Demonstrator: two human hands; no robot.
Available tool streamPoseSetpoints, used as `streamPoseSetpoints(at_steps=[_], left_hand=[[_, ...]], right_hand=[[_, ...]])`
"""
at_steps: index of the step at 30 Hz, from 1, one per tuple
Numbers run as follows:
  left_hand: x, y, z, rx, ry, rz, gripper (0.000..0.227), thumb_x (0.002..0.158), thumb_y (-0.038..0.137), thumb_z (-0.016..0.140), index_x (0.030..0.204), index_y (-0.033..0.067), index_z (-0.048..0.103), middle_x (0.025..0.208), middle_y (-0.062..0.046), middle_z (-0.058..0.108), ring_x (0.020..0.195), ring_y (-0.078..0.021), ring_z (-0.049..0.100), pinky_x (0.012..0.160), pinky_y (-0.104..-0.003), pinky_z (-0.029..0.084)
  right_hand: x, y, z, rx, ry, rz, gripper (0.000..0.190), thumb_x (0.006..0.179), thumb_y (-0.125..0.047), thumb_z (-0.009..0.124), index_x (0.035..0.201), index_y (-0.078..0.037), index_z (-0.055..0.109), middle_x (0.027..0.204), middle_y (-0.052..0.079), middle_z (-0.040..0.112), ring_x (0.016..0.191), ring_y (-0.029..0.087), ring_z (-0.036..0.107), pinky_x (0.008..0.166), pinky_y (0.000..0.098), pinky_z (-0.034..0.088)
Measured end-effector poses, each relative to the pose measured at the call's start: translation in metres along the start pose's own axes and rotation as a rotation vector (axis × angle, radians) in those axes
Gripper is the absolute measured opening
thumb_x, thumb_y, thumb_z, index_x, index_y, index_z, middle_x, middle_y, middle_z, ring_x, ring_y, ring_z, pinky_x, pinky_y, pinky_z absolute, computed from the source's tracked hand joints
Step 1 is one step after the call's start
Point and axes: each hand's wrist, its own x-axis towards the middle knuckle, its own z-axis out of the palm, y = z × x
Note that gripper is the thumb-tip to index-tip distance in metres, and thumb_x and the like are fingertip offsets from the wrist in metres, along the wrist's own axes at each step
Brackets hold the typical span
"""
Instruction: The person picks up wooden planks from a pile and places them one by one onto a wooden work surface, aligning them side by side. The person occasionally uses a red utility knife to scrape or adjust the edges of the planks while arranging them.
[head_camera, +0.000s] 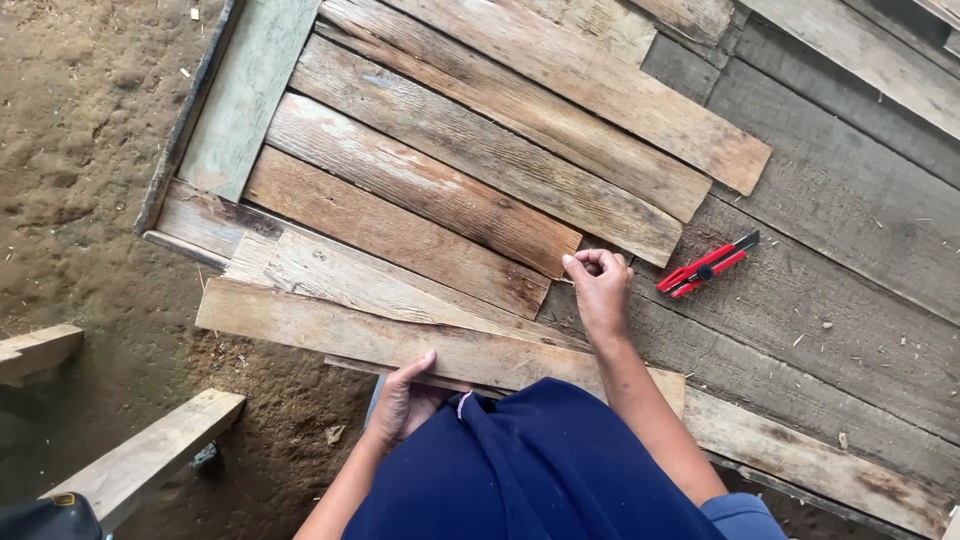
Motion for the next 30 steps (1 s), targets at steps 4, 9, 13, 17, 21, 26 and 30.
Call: streamPoseSetpoints(at_steps=[4,9,13,17,21,26,30], left_hand=[[0.010,-0.004,-0.010,0.001,0.005,0.009,0.093,0.078,0.008,0.071,0.155,-0.0012,0.020,0.139,-0.025,0.039,0.125,-0.0425,0.053,0.107,-0.066,0.043],[0.028,-0.010,-0.035,0.012,-0.137,0.050,0.010,0.084,0.007,0.069,0.089,-0.0006,0.067,0.100,-0.023,0.072,0.093,-0.0393,0.070,0.084,-0.061,0.061],[0.013,-0.018,-0.009,0.052,-0.087,0.069,0.028,0.083,0.011,0.068,0.103,-0.0083,0.065,0.101,-0.025,0.070,0.088,-0.0415,0.068,0.076,-0.054,0.060],[0.026,-0.034,-0.007,-0.004,-0.037,0.039,0.080,0.077,0.008,0.073,0.148,0.0038,0.034,0.129,-0.021,0.050,0.114,-0.0395,0.059,0.102,-0.066,0.047],[0.024,-0.045,-0.002,-0.027,-0.053,0.032,0.073,0.077,0.010,0.074,0.141,0.0031,0.041,0.123,-0.020,0.055,0.109,-0.0394,0.062,0.101,-0.067,0.048],[0.032,-0.064,-0.018,-0.053,-0.069,0.037,0.062,0.076,0.008,0.073,0.134,0.0034,0.050,0.116,-0.020,0.062,0.104,-0.0399,0.065,0.099,-0.067,0.050],[0.031,-0.072,-0.027,-0.033,-0.093,0.023,0.058,0.076,0.010,0.073,0.131,0.0020,0.056,0.119,-0.025,0.065,0.107,-0.0440,0.066,0.102,-0.068,0.047]], right_hand=[[0.005,0.017,-0.016,0.049,0.046,-0.034,0.024,0.080,-0.026,0.086,0.094,-0.011,0.073,0.090,0.011,0.065,0.086,0.023,0.063,0.082,0.0359,0.050],[0.033,0.059,-0.072,-0.314,0.499,-0.055,0.026,0.091,-0.020,0.076,0.109,-0.011,0.059,0.117,0.013,0.047,0.113,0.033,0.047,0.086,0.0463,0.047],[0.051,0.107,-0.095,-0.238,0.463,0.060,0.049,0.088,-0.029,0.080,0.118,-0.010,0.047,0.124,0.016,0.042,0.118,0.039,0.044,0.096,0.0583,0.039],[0.071,0.177,-0.113,-0.116,0.406,0.150,0.068,0.077,-0.024,0.088,0.129,-0.005,0.048,0.101,0.016,0.054,0.100,0.037,0.059,0.075,0.0471,0.052],[0.060,0.190,-0.133,-0.133,0.383,0.269,0.046,0.070,-0.026,0.084,0.107,-0.013,0.062,0.089,0.005,0.059,0.090,0.028,0.065,0.069,0.0403,0.058],[0.036,0.187,-0.152,-0.151,0.391,0.290,0.044,0.065,-0.023,0.082,0.102,-0.013,0.060,0.088,0.006,0.059,0.089,0.028,0.067,0.072,0.0417,0.056],[0.015,0.155,-0.175,-0.202,0.323,0.285,0.040,0.068,-0.022,0.078,0.101,-0.005,0.063,0.092,0.017,0.063,0.100,0.039,0.066,0.083,0.0466,0.052]])
